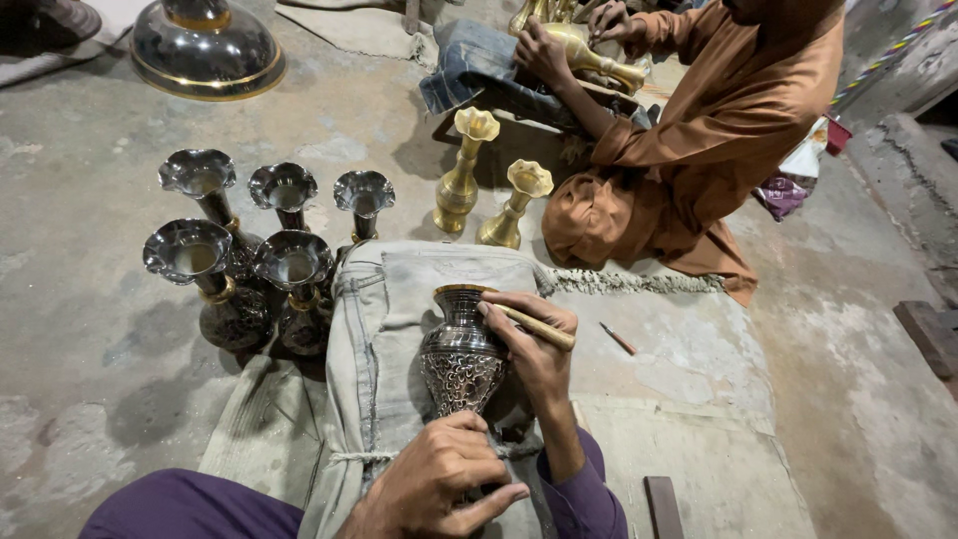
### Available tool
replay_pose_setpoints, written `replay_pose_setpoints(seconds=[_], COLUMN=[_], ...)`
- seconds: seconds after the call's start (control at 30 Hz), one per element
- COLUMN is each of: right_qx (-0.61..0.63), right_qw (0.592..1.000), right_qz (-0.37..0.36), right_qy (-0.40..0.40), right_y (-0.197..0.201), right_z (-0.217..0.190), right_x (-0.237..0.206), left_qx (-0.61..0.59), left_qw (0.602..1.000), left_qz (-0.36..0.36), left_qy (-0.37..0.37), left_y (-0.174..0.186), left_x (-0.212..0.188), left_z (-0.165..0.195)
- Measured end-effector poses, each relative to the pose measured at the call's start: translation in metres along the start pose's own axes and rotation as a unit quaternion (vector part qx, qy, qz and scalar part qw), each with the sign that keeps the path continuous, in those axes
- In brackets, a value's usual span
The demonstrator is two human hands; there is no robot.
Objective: The person sits on the floor holding an ornate metal vase steady with one hand while using a small wooden-handled chisel to engrave decorative patterns into its surface, repositioning the vase to work on different areas. Other workers engrave brass vases nearby.
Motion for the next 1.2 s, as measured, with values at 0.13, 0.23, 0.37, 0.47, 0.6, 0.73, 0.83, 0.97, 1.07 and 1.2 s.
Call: replay_pose_setpoints(seconds=[0.13,0.23,0.37,0.47,0.6,0.73,0.83,0.97,1.07,1.2], right_qx=[-0.023,-0.011,-0.003,-0.012,0.06,0.233,0.171,0.164,0.142,0.153], right_qw=[1.0,1.0,1.0,1.0,0.998,0.97,0.983,0.984,0.989,0.987], right_qz=[0.011,0.009,-0.005,-0.009,0.006,-0.018,-0.038,-0.047,-0.046,-0.056], right_qy=[0.001,-0.011,-0.001,0.015,-0.013,-0.072,-0.063,-0.043,-0.022,0.001], right_y=[-0.001,-0.001,-0.003,-0.003,0.001,0.008,0.009,0.01,0.011,0.01], right_z=[-0.002,-0.003,-0.005,-0.007,0.002,0.017,0.02,0.019,0.018,0.02], right_x=[0.002,0.001,0.002,0.003,-0.001,-0.012,-0.027,-0.038,-0.043,-0.043], left_qx=[0.002,0.002,0.002,0.0,-0.007,0.005,0.02,0.017,0.028,0.035], left_qw=[1.0,1.0,1.0,1.0,1.0,1.0,1.0,1.0,0.999,0.999], left_qz=[-0.008,-0.003,0.001,0.0,-0.004,0.01,-0.001,0.006,0.005,0.014], left_qy=[0.006,0.003,-0.001,0.004,0.005,-0.001,-0.02,-0.02,-0.026,-0.037], left_y=[-0.002,-0.001,-0.001,-0.002,-0.001,-0.002,-0.002,-0.003,-0.003,-0.001], left_x=[0.0,0.0,-0.001,-0.001,-0.001,-0.002,-0.002,-0.003,-0.002,-0.001], left_z=[-0.001,-0.001,-0.001,-0.001,-0.002,-0.003,-0.004,-0.005,-0.006,-0.006])
Point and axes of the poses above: each hand's wrist, its own x-axis towards the middle knuckle, its own y-axis out of the back of the hand, z = x × y, the point moved 6 cm from there along x, towards the middle knuckle, and after that the axes turned 10 degrees about -y, right-handed, at the moved point
